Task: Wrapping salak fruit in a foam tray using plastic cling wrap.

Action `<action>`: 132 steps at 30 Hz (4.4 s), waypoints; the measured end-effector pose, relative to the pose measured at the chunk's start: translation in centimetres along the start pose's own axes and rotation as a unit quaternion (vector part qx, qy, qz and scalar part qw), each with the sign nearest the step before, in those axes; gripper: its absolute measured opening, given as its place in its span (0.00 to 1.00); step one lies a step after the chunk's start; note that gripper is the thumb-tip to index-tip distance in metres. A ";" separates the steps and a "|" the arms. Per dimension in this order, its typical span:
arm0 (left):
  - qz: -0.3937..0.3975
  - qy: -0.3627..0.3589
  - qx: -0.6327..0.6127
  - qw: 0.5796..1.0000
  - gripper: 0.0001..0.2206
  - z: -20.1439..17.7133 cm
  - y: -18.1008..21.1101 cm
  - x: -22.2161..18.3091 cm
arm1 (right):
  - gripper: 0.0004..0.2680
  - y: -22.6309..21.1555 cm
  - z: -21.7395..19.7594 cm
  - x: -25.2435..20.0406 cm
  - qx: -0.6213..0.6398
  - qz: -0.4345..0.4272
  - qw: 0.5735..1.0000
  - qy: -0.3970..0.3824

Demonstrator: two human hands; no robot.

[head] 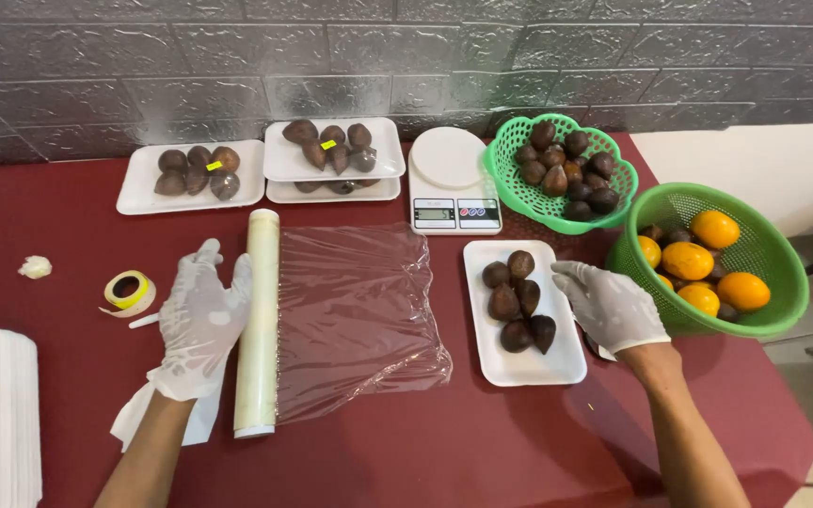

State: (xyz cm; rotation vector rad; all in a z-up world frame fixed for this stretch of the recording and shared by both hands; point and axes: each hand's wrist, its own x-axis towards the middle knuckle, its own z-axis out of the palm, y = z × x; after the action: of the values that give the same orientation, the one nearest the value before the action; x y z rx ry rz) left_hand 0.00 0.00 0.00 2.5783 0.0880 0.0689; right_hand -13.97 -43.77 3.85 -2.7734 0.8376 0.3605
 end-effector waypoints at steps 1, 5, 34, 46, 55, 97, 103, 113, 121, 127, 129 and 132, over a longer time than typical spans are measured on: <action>0.004 -0.003 0.000 1.000 0.30 -0.4 1.0 -0.5 | 0.17 0.2 0.3 -0.3 0.002 0.005 1.000 0.000; 0.074 -0.081 -0.038 0.993 0.22 0.0 5.3 -2.5 | 0.17 1.7 2.0 -0.5 0.024 0.024 0.999 -0.011; 0.165 -0.349 -0.269 0.883 0.13 18.7 15.0 -6.6 | 0.13 5.0 6.0 4.6 0.089 0.012 0.996 0.019; 0.109 -0.317 -0.334 0.881 0.10 13.7 13.9 -6.8 | 0.13 2.2 4.0 1.7 0.157 -0.028 0.987 0.013; 0.057 -0.282 -0.221 0.932 0.13 5.6 9.4 -4.6 | 0.09 -5.2 4.2 2.4 0.230 -0.128 0.964 -0.042; 0.134 -0.177 0.123 0.967 0.14 7.2 -1.0 0.8 | 0.16 -13.9 9.1 4.7 0.224 -0.165 0.955 -0.100; 0.241 0.190 0.113 0.945 0.12 7.5 -2.6 1.1 | 0.22 -14.8 9.6 3.2 0.157 -0.430 0.863 0.213; 0.024 -0.027 0.076 0.996 0.38 4.9 -2.8 0.9 | 0.33 -21.5 8.3 1.8 0.008 -0.628 0.775 0.074; -0.024 -0.113 0.030 0.993 0.45 5.2 -5.2 2.6 | 0.29 -22.0 12.4 3.9 -0.004 -0.657 0.743 0.128; -0.050 -0.142 0.019 0.988 0.43 5.5 -6.3 3.5 | 0.29 -22.1 13.1 4.5 -0.008 -0.653 0.747 0.126; -0.071 -0.157 0.005 0.985 0.44 4.9 -6.4 3.8 | 0.28 -22.0 13.6 5.0 -0.010 -0.650 0.749 0.129; -0.089 -0.156 -0.064 0.982 0.39 4.5 -6.2 3.6 | 0.28 -22.0 13.1 4.4 -0.008 -0.646 0.751 0.135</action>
State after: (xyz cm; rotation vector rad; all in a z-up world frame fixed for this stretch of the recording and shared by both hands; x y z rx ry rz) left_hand 3.61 3.11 -6.96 2.4094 0.1892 -0.3830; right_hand -0.19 -24.51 -6.75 -2.6680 -1.1177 -0.3052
